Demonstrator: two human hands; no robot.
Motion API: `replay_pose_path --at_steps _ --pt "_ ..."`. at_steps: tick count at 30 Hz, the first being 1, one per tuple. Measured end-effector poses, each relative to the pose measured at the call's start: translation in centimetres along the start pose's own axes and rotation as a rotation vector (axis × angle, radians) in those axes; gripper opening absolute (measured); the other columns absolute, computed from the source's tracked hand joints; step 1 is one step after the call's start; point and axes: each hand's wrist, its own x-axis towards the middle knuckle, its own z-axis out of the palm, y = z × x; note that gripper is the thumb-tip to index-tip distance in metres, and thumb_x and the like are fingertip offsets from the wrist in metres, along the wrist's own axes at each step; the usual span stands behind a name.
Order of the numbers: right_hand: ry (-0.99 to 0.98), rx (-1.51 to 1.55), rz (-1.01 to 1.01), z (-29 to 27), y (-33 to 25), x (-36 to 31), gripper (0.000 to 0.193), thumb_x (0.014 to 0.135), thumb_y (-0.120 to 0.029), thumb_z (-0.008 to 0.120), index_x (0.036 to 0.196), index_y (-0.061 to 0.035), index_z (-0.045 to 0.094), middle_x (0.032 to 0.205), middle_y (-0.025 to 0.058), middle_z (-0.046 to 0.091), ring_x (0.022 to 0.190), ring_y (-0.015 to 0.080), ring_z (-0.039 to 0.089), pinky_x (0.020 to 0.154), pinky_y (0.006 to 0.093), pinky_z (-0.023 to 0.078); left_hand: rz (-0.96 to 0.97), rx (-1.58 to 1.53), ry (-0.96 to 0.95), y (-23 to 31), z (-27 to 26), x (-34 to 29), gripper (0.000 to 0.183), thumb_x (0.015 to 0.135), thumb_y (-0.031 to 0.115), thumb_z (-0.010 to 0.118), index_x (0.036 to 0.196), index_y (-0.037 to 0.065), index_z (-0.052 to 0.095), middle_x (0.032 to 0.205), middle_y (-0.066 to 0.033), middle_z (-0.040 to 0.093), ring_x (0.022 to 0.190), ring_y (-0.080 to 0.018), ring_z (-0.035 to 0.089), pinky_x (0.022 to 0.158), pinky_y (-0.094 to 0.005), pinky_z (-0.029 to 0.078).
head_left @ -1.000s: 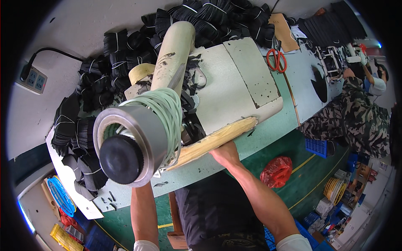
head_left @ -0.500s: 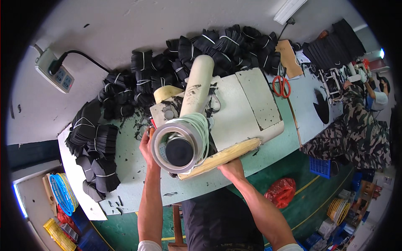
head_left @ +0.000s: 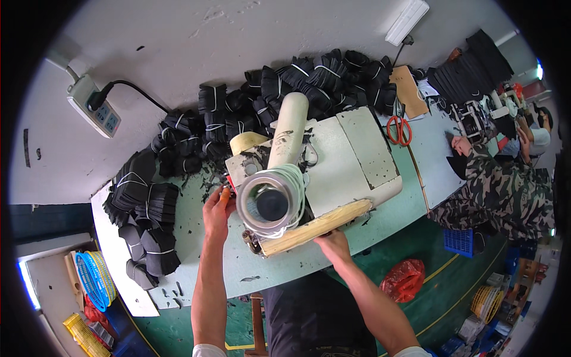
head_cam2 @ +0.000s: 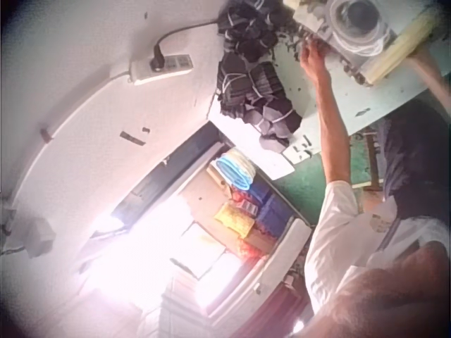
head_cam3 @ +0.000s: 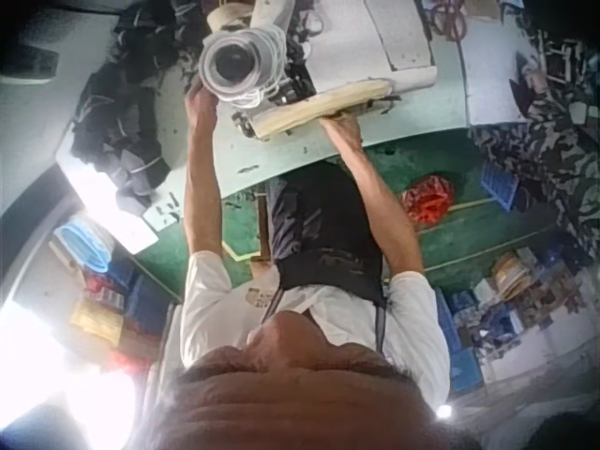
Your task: The person trims the edges of shoe upper components using a skiving machine, creating scraps.
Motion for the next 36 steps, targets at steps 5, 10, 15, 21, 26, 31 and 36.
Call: replay_pose_path --at_steps 5,10,15,21,26,31,36 --pt "-0.178 0.531 0.448 5.5 -4.7 -9.7 0.027 0.085 -0.027 0.073 0.089 -0.0047 0.059 0.069 0.0007 0.054 0.049 0.0070 0.047 0.042 0.0228 0.038 -0.042 0.571 -0.056 1.4 -1.9 0.9 0.038 0.099 0.027 0.052 0.119 -0.005 0.058 0.094 -0.0081 0.064 0.074 -0.0142 0.064 0.065 -0.0271 0.054" --pt "-0.220 0.762 0.109 17.1 -11.4 -7.3 0.021 0.093 -0.025 0.063 0.097 -0.0044 0.060 0.076 0.0000 0.057 0.061 0.0079 0.052 0.054 0.0237 0.045 -0.115 1.008 -0.073 2.4 -2.5 2.8 0.045 0.095 0.041 0.052 0.089 0.000 0.068 0.070 -0.0072 0.064 0.062 -0.0134 0.060 0.057 -0.0293 0.049" --pt "0.274 1.172 0.293 21.9 -16.7 -0.2 0.020 0.094 -0.024 0.062 0.098 -0.0051 0.061 0.079 -0.0001 0.058 0.066 0.0076 0.053 0.059 0.0218 0.044 -0.139 1.161 -0.203 5.0 -1.3 2.8 0.041 0.096 0.036 0.054 0.086 -0.001 0.069 0.074 -0.0047 0.064 0.062 -0.0108 0.054 0.056 -0.0289 0.046" --pt "0.433 1.229 0.290 24.0 -16.2 4.4 0.018 0.091 -0.019 0.065 0.078 -0.0082 0.059 0.071 -0.0012 0.058 0.057 0.0082 0.053 0.045 0.0240 0.037 -0.262 1.006 -0.272 4.6 -1.7 3.8 0.036 0.094 0.032 0.057 0.087 -0.001 0.070 0.074 -0.0079 0.067 0.065 -0.0144 0.061 0.061 -0.0308 0.050" --pt "0.608 1.181 0.308 24.9 -16.4 5.1 0.018 0.089 -0.016 0.067 0.075 -0.0082 0.059 0.069 0.0003 0.059 0.055 0.0095 0.053 0.045 0.0259 0.040 -0.337 0.721 -0.266 4.1 -2.4 4.2 0.034 0.094 0.031 0.058 0.076 0.002 0.066 0.071 -0.0020 0.060 0.061 -0.0109 0.052 0.054 -0.0285 0.040" --pt "0.647 1.131 0.331 24.6 -17.1 4.7 0.021 0.089 -0.013 0.067 0.071 -0.0085 0.057 0.066 0.0000 0.056 0.053 0.0094 0.051 0.044 0.0260 0.040 -0.328 0.780 -0.278 3.2 -3.0 5.7 0.035 0.093 0.030 0.060 0.073 0.002 0.065 0.068 -0.0023 0.059 0.057 -0.0111 0.050 0.050 -0.0296 0.037" --pt "0.525 1.428 0.354 23.5 -18.2 3.5 0.023 0.091 -0.013 0.065 0.070 -0.0102 0.056 0.062 -0.0021 0.052 0.052 0.0075 0.045 0.044 0.0250 0.033 -0.297 0.872 -0.244 3.4 -2.4 5.3 0.034 0.092 0.027 0.061 0.070 0.001 0.065 0.065 -0.0034 0.059 0.054 -0.0111 0.049 0.047 -0.0298 0.035"
